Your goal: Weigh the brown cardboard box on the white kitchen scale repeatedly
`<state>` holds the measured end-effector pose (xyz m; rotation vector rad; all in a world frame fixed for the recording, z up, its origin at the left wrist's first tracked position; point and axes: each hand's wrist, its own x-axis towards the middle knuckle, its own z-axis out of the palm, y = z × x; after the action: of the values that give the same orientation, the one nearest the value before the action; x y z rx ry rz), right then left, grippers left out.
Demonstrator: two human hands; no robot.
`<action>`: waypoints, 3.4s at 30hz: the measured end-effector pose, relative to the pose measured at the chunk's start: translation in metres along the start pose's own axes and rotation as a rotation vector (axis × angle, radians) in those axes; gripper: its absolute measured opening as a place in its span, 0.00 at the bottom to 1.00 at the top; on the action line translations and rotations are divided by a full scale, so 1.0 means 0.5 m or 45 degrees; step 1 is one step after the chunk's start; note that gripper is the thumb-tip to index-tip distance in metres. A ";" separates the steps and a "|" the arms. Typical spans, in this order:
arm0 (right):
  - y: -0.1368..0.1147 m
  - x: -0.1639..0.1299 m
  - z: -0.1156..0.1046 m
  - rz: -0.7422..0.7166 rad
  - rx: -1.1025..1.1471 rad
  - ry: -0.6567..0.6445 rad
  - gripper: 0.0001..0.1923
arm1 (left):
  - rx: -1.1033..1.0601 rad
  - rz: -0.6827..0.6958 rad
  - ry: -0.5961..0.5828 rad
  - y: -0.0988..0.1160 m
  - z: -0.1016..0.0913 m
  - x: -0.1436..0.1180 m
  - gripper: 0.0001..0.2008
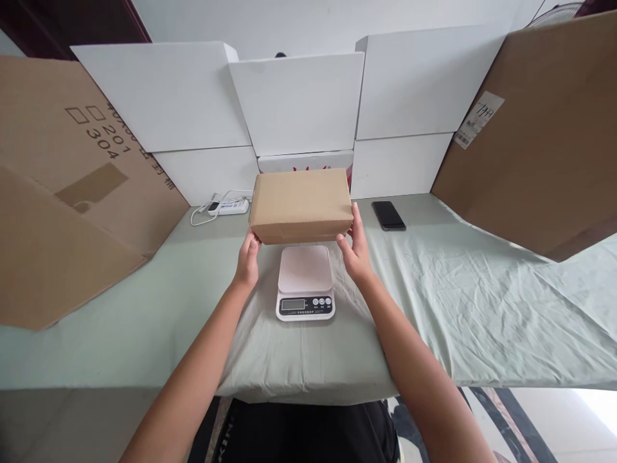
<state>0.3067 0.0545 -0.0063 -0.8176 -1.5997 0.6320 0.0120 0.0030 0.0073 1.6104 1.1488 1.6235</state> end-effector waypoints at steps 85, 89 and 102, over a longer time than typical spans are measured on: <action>-0.122 -0.105 -0.009 0.024 -0.050 0.154 0.37 | -0.110 -0.135 0.002 0.055 -0.028 -0.125 0.40; -0.099 -0.021 0.000 -0.028 -0.033 0.142 0.44 | -0.181 -0.130 0.035 0.047 -0.025 -0.019 0.40; 0.062 0.021 0.086 0.184 0.050 0.244 0.48 | -0.234 -0.375 0.201 -0.159 0.059 0.036 0.43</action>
<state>0.2689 0.0835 -0.0318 -0.9416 -1.3600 0.6653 0.0257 0.0610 -0.0559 1.1550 1.2126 1.6281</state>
